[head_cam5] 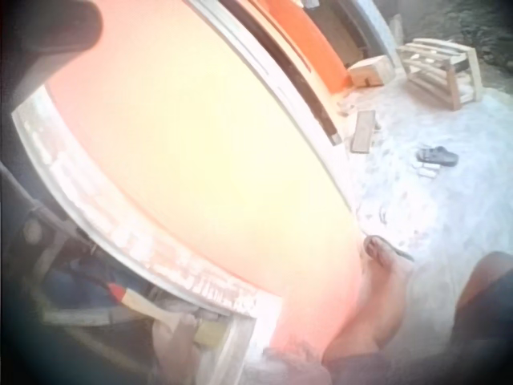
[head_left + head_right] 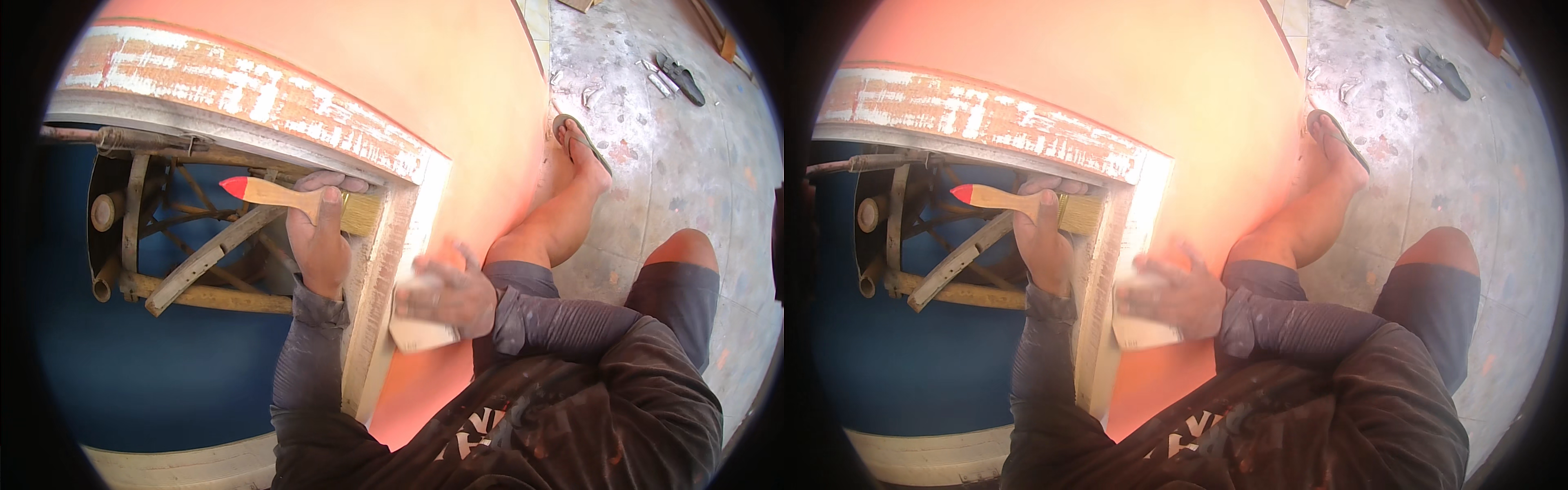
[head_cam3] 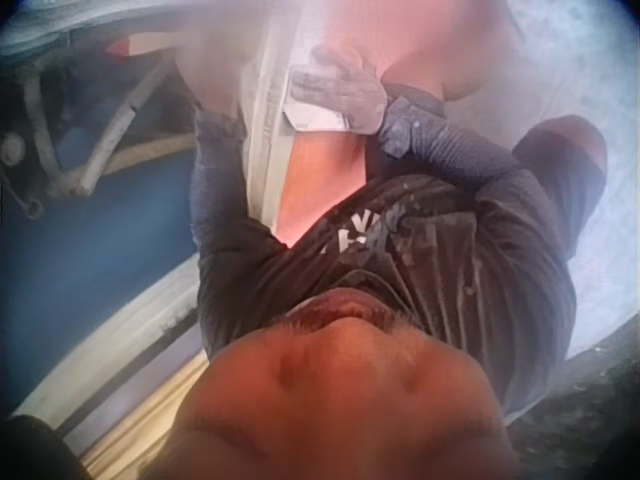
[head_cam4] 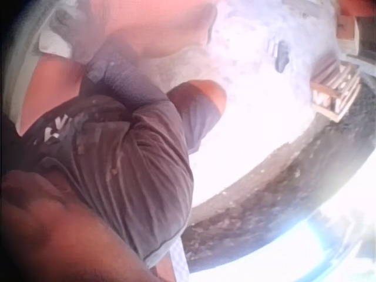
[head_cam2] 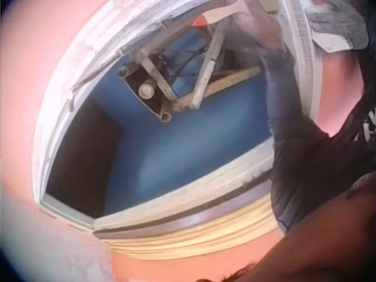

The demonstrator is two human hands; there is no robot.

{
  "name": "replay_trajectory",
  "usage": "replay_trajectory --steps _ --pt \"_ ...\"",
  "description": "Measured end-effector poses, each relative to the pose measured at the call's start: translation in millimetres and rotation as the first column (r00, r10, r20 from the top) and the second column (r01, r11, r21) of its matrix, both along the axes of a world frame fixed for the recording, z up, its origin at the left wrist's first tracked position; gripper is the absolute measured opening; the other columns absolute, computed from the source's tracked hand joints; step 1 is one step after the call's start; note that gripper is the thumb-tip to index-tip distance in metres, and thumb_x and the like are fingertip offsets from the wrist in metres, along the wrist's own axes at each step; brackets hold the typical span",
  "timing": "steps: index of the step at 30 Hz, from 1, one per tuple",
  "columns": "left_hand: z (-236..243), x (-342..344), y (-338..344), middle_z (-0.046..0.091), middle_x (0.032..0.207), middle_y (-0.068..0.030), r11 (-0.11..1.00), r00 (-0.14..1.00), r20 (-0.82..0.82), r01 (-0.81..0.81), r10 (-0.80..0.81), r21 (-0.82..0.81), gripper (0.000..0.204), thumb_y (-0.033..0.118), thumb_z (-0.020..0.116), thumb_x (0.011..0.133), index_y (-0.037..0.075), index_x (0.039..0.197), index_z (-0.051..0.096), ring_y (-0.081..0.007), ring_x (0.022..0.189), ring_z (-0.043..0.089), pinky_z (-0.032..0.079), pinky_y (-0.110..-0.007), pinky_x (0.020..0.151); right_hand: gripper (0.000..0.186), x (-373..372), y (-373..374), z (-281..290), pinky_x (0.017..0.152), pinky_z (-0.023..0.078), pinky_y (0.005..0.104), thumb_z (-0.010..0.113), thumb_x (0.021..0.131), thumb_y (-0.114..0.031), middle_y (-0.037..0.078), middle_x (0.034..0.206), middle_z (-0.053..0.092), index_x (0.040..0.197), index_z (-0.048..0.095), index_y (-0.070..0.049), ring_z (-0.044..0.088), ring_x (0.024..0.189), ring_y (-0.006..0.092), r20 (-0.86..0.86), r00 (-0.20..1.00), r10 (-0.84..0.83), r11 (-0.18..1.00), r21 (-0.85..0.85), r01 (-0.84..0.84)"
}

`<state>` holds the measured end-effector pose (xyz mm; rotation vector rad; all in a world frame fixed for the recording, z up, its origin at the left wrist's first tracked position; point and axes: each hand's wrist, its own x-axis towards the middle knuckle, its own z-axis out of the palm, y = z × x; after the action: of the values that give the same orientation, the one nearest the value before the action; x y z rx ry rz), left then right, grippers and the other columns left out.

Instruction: The person sands the edge of a pink surfboard using a sanding block and a small brush. The person repeatedly rubs the sanding block along the rail and uses the brush to clear dust from the edge.

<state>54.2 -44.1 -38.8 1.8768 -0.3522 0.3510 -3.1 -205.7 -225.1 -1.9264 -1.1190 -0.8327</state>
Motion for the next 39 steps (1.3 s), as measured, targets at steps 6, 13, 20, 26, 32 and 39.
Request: replay_trajectory --steps 6,13,20,26,32,39 --pt "-6.2 1.5 -1.9 0.069 0.102 -0.0133 0.999 1.000 0.021 -0.012 0.011 0.042 0.019 0.015 0.053 0.104 -0.001 0.115 0.055 -0.0188 0.099 0.063 0.048 -0.035 0.095 0.051 65.8 -31.2 1.3 0.113 0.017 0.0691 0.064 0.086 -0.040 -0.007 0.153 0.051 0.136 0.061 -0.034 0.033 0.147 0.0323 -0.184 0.956 -0.229 0.956 0.142 0.256" --pt "0.8 -1.1 -0.5 0.069 0.102 -0.0127 1.000 1.000 -0.002 -0.014 0.014 0.003 0.019 0.015 0.053 0.104 -0.001 0.115 0.056 -0.0186 0.100 0.062 0.047 -0.035 0.096 0.051 9.2 -6.8 3.0 0.113 0.017 0.0695 0.064 0.087 -0.035 -0.007 0.153 0.050 0.138 0.059 -0.034 0.039 0.144 0.0258 0.029 0.999 0.024 1.000 0.016 -0.024" --pt "-1.1 -1.2 -6.2 0.068 0.101 -0.0121 1.000 1.000 -0.012 0.004 -0.003 0.018 0.018 0.013 0.052 0.104 -0.001 0.114 0.056 -0.0190 0.099 0.063 0.048 -0.035 0.095 0.038 109.8 -73.8 23.2 0.101 0.045 0.0416 0.061 0.099 -0.015 0.006 0.127 0.066 0.136 0.058 -0.009 0.061 0.117 0.0246 -0.526 0.848 0.062 0.680 0.644 0.350" --pt "0.4 -2.1 -0.9 0.068 0.102 -0.0125 1.000 1.000 -0.022 -0.012 0.012 0.011 0.017 0.012 0.053 0.103 -0.001 0.113 0.057 -0.0189 0.099 0.063 0.048 -0.036 0.095 0.033 103.4 -70.4 45.0 0.082 0.057 0.0386 0.055 0.105 -0.027 0.005 0.117 0.069 0.132 0.056 -0.009 0.070 0.103 0.0222 -0.395 0.467 0.791 0.208 0.891 0.403" --pt "-1.0 -1.2 -4.5 0.067 0.105 -0.0125 1.000 0.999 0.033 0.002 -0.002 0.009 0.012 0.002 0.054 0.098 -0.002 0.108 0.059 -0.0195 0.098 0.064 0.050 -0.035 0.092 0.032 98.8 -70.6 45.3 0.078 0.060 0.0365 0.055 0.105 -0.026 0.005 0.118 0.068 0.132 0.055 -0.010 0.070 0.100 0.0205 -0.168 0.245 0.955 0.090 0.950 0.297" --pt "1.0 -8.4 -3.5 0.067 0.106 -0.0135 0.980 0.988 0.144 0.027 -0.057 0.197 0.011 -0.001 0.059 0.093 -0.001 0.104 0.063 -0.0197 0.093 0.063 0.050 -0.035 0.089 0.036 81.7 -71.8 64.9 0.083 0.056 0.0350 0.060 0.101 -0.021 0.006 0.117 0.067 0.132 0.055 -0.005 0.065 0.105 0.0169 -0.222 0.257 0.941 0.172 0.964 0.203"
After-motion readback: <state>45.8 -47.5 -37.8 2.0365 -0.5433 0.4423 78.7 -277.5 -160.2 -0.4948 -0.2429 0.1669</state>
